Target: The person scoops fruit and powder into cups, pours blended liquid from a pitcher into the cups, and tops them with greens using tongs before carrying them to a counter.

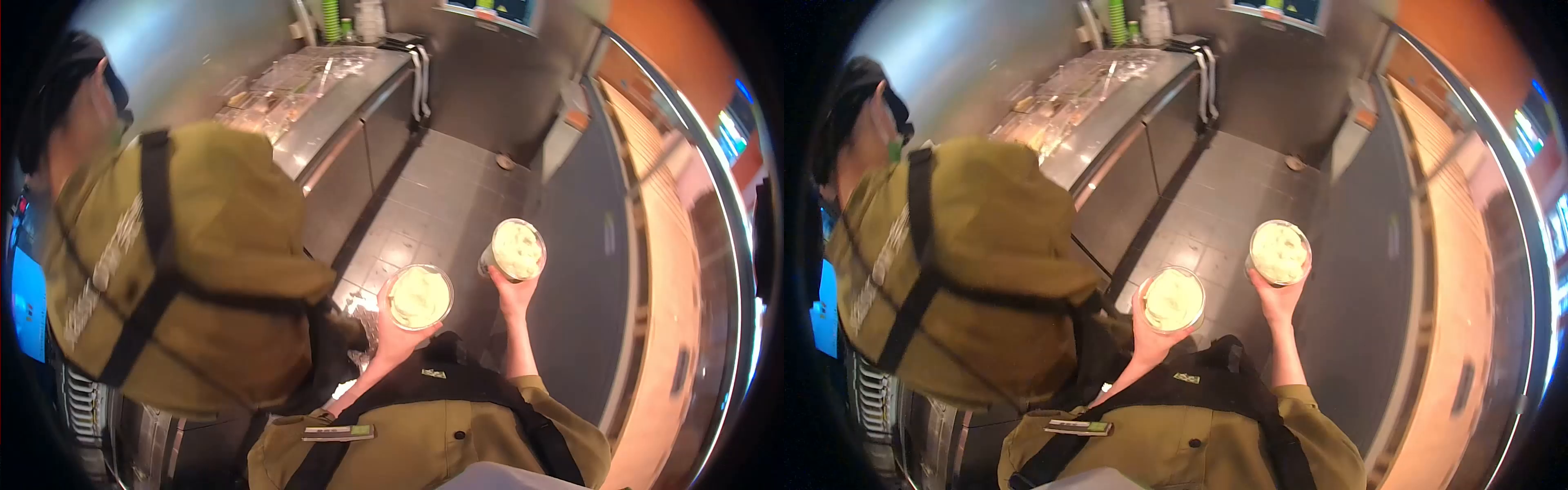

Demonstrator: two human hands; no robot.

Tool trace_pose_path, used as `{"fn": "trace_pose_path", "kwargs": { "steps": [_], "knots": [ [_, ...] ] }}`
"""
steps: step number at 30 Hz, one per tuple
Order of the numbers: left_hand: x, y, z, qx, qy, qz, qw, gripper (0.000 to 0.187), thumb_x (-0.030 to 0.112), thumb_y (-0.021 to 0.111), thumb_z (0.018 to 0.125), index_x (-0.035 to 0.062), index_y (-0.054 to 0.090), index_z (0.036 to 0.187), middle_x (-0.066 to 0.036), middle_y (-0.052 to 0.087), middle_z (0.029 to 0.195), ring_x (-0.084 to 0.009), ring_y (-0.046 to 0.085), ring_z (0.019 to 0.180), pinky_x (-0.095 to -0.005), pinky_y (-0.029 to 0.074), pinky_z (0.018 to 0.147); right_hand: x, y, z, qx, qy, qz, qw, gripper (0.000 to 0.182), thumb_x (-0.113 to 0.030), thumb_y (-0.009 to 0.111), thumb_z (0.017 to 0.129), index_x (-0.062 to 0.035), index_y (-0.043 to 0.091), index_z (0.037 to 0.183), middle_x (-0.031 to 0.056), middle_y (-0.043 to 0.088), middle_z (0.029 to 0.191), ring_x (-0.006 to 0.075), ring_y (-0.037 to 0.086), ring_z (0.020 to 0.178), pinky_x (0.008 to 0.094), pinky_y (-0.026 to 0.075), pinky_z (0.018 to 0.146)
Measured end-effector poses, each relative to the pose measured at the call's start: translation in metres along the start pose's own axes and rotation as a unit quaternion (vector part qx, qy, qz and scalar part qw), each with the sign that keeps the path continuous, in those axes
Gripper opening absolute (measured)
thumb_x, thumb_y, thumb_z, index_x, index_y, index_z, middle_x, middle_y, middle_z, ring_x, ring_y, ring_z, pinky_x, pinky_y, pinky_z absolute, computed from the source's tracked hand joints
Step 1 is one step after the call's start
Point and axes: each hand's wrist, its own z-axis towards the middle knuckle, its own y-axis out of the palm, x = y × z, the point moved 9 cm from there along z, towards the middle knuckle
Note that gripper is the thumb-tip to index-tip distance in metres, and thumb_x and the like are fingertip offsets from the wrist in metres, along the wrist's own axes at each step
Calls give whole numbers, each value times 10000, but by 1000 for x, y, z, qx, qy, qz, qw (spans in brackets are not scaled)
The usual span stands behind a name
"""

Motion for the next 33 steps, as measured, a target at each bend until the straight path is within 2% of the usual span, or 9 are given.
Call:
{"fn": "trace_pose_path", "kwargs": {
  "steps": [5, 7, 8, 15, 21, 25, 28, 31, 33],
  "knots": [
    [-55, -9, 106, 141, 4, -9, 990, 924, 74, 776, 520, 9, 206, 1243, -121, 371, 1171, -214, 407, 1092, -329, 373, 907, 61, 100, 130, -136, -31, 46, 989, 888, -60, 759, 527, -27, 230, 1241, 100, 387, 1177, 198, 407, 1096, 320, 350, 926],
    [-76, -16, 143, 234, 2, 20, 972, 922, 86, 782, 512, 11, 222, 1241, -117, 376, 1160, -214, 413, 1081, -330, 370, 908, 91, 140, 179, -204, -24, 51, 977, 888, -63, 758, 533, -34, 225, 1243, 104, 380, 1190, 201, 411, 1098, 320, 351, 927],
    [-88, -24, 163, 263, 66, 102, 957, 914, 94, 784, 512, 14, 235, 1239, -118, 375, 1164, -214, 412, 1078, -332, 366, 911, 101, 166, 204, -248, -55, 119, 960, 899, -64, 764, 537, -43, 213, 1247, 108, 382, 1192, 207, 416, 1098, 319, 352, 930],
    [-119, -75, 274, 443, 52, 143, 884, 901, 40, 761, 525, 24, 234, 1255, -118, 356, 1195, -211, 388, 1098, -328, 333, 929, 170, 374, 312, -395, -40, 182, 900, 832, -54, 775, 542, -37, 248, 1186, 120, 414, 1142, 200, 456, 1047, 309, 415, 866],
    [-156, -148, 367, 516, 70, 269, 810, 843, 109, 740, 568, 10, 261, 1254, -106, 338, 1227, -217, 334, 1145, -349, 252, 974, 248, 568, 346, -462, -92, 185, 863, 863, -122, 791, 507, -16, 269, 1186, 146, 489, 1081, 232, 495, 1021, 333, 428, 834],
    [-180, -195, 425, 560, 33, 308, 768, 840, 119, 731, 568, 9, 262, 1257, -116, 331, 1237, -229, 323, 1159, -359, 228, 990, 309, 668, 352, -545, -18, 126, 829, 931, -168, 805, 507, -19, 229, 1223, 136, 415, 1143, 228, 437, 1075, 338, 381, 900],
    [-193, -222, 457, 592, -13, 335, 733, 919, 127, 764, 512, 16, 247, 1264, -132, 312, 1247, -254, 315, 1163, -374, 240, 992, 325, 717, 357, -573, -44, 141, 806, 960, -165, 804, 502, -17, 205, 1237, 149, 387, 1191, 232, 398, 1127, 349, 354, 928],
    [-216, -240, 476, 619, -52, 369, 691, 911, 115, 759, 514, 14, 253, 1264, -134, 312, 1244, -258, 320, 1160, -372, 236, 993, 338, 748, 357, -609, 9, 166, 776, 983, -150, 805, 493, -18, 187, 1247, 147, 369, 1202, 231, 386, 1136, 350, 346, 933],
    [-228, -244, 490, 651, -86, 375, 654, 902, 110, 758, 520, 15, 257, 1264, -136, 314, 1243, -261, 321, 1159, -373, 238, 990, 338, 765, 357, -641, -7, 167, 749, 1012, -148, 790, 494, -16, 156, 1271, 185, 339, 1223, 290, 353, 1157, 377, 322, 946]
  ]
}}
